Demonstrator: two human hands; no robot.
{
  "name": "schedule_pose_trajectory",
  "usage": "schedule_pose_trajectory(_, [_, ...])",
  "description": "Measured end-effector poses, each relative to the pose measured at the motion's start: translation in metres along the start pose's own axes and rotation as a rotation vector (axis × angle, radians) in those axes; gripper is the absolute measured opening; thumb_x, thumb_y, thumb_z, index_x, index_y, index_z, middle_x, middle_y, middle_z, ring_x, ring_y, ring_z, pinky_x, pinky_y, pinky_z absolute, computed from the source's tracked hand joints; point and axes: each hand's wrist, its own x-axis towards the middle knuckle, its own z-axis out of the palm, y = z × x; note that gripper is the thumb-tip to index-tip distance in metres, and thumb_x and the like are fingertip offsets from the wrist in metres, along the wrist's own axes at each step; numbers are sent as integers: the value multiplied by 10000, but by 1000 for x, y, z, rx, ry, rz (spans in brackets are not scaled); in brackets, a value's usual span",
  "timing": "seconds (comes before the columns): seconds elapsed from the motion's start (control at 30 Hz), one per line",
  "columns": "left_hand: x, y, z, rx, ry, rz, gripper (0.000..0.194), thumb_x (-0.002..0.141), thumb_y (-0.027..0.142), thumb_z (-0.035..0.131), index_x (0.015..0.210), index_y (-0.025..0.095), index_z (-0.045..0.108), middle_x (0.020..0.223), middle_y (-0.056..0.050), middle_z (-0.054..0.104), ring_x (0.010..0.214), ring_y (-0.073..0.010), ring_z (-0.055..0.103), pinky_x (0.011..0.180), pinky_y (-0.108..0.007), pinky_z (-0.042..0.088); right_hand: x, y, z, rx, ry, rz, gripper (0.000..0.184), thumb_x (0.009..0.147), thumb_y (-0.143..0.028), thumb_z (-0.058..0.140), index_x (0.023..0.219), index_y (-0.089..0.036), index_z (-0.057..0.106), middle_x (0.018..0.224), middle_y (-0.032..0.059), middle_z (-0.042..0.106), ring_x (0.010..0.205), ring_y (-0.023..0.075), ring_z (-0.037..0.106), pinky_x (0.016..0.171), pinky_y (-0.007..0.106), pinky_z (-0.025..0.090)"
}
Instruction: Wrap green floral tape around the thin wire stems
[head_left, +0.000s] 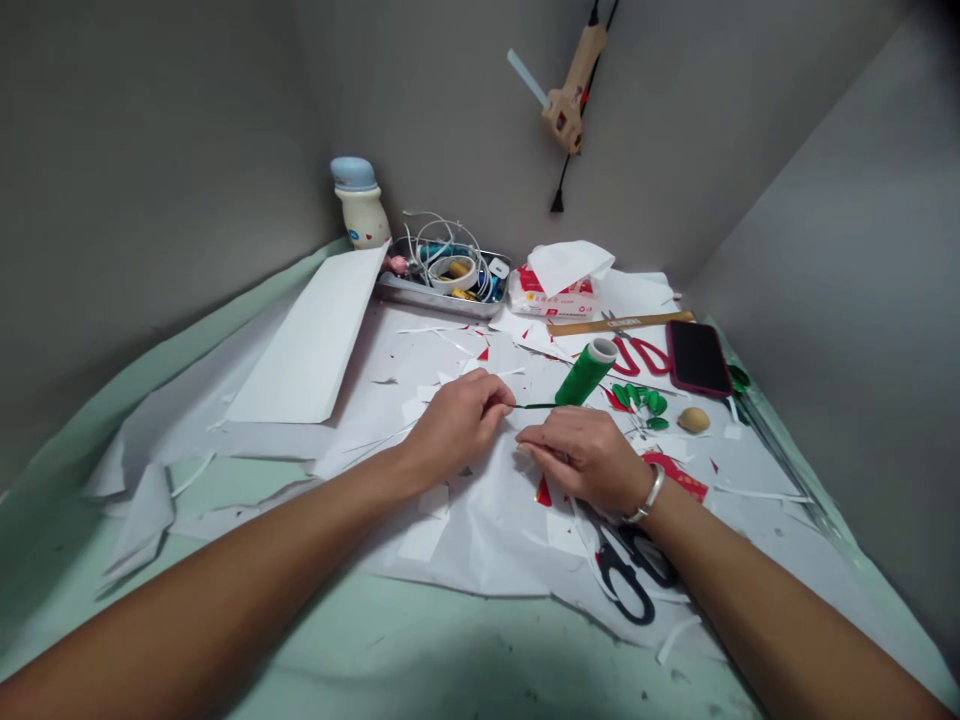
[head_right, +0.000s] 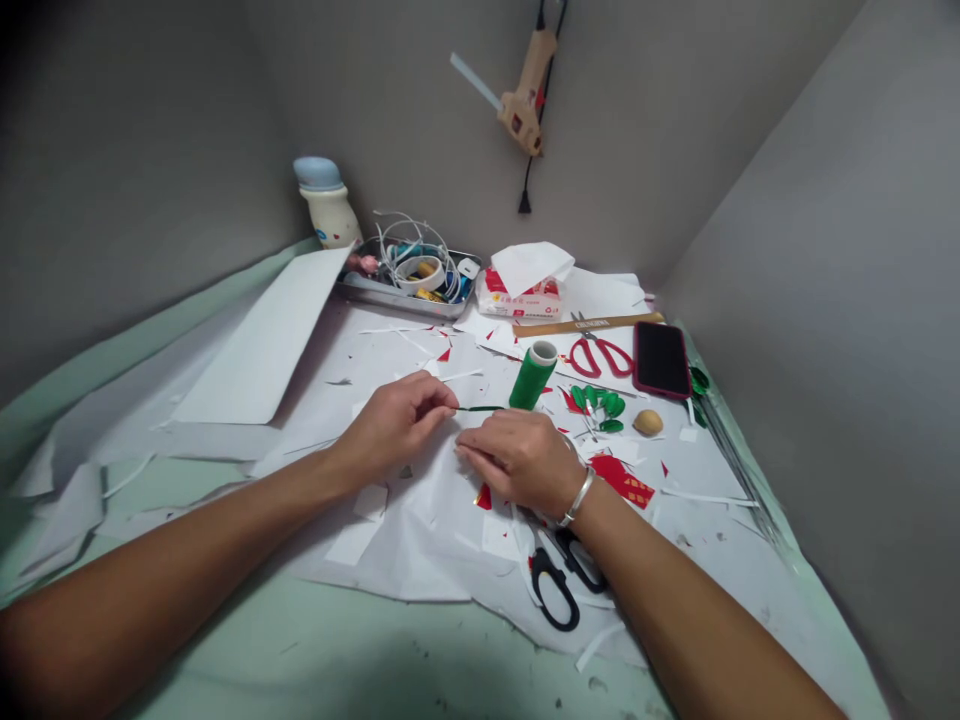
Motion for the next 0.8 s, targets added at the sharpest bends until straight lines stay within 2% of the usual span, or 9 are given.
schedule_pose_trajectory(0.13, [-3,0,3,74,-180,118,161,825,116,466,863,180,609,864,-31,597,798,-155,550,739,-289,427,0,5,-7,38,141,87,164,880,-250,553,856,-186,703,621,5,623,580,115,526,600,249,404])
schedule_pose_trajectory(0.23, [-4,8,0,-16,-302,169,163,830,118,471,869,189,613,870,-23,603,778,-138,548,730,-274,429,-1,16,-7,128,224,206,158,870,-251,567,837,-187,708,670,10,663,597,115,571,588,234,426])
schedule_pose_trajectory(0.3, [-3,13,-4,-116,-291,121,137,831,139,489,855,187,615,865,-19,606,776,-132,547,730,-270,430,-1,22,-4,189,225,276,160,870,-258,566,836,-192,708,730,15,692,633,124,604,604,233,448])
schedule_pose_trajectory(0.4, [-1,15,-7,-297,-230,-22,114,847,221,502,865,179,606,812,-13,600,715,-124,538,685,-269,437,-2,24,2,248,186,313,162,872,-259,556,852,-203,707,800,19,715,696,140,638,641,240,478])
schedule_pose_trajectory(0.5, [1,11,-7,-367,-118,-143,142,849,273,502,889,168,588,786,-16,603,674,-125,534,654,-278,442,-1,17,5,226,99,237,157,871,-233,551,875,-205,705,808,24,715,717,137,638,662,244,481])
schedule_pose_trajectory(0.57, [2,8,-5,-284,-39,-179,125,838,257,508,874,172,592,798,-22,614,688,-134,537,662,-287,439,0,9,5,163,15,145,160,874,-229,545,875,-201,702,739,18,691,672,127,606,652,245,461])
schedule_pose_trajectory(0.63, [2,4,-3,-147,-6,-159,102,823,210,505,833,179,601,824,-30,621,719,-145,539,678,-293,430,1,3,3,104,-9,70,173,885,-243,533,871,-192,698,678,12,658,631,122,567,644,252,441])
schedule_pose_trajectory(0.7, [0,3,0,-24,-22,-93,112,811,165,495,807,178,606,846,-37,616,752,-154,541,693,-297,421,1,1,-1,69,24,45,182,891,-256,530,876,-189,699,654,12,641,610,121,544,634,256,427])
schedule_pose_trajectory(0.8, [-3,3,3,59,-116,22,141,806,129,483,827,176,614,839,-33,602,764,-157,540,698,-293,414,0,5,-5,71,132,103,172,883,-259,548,870,-194,706,631,9,634,586,119,535,608,252,420])
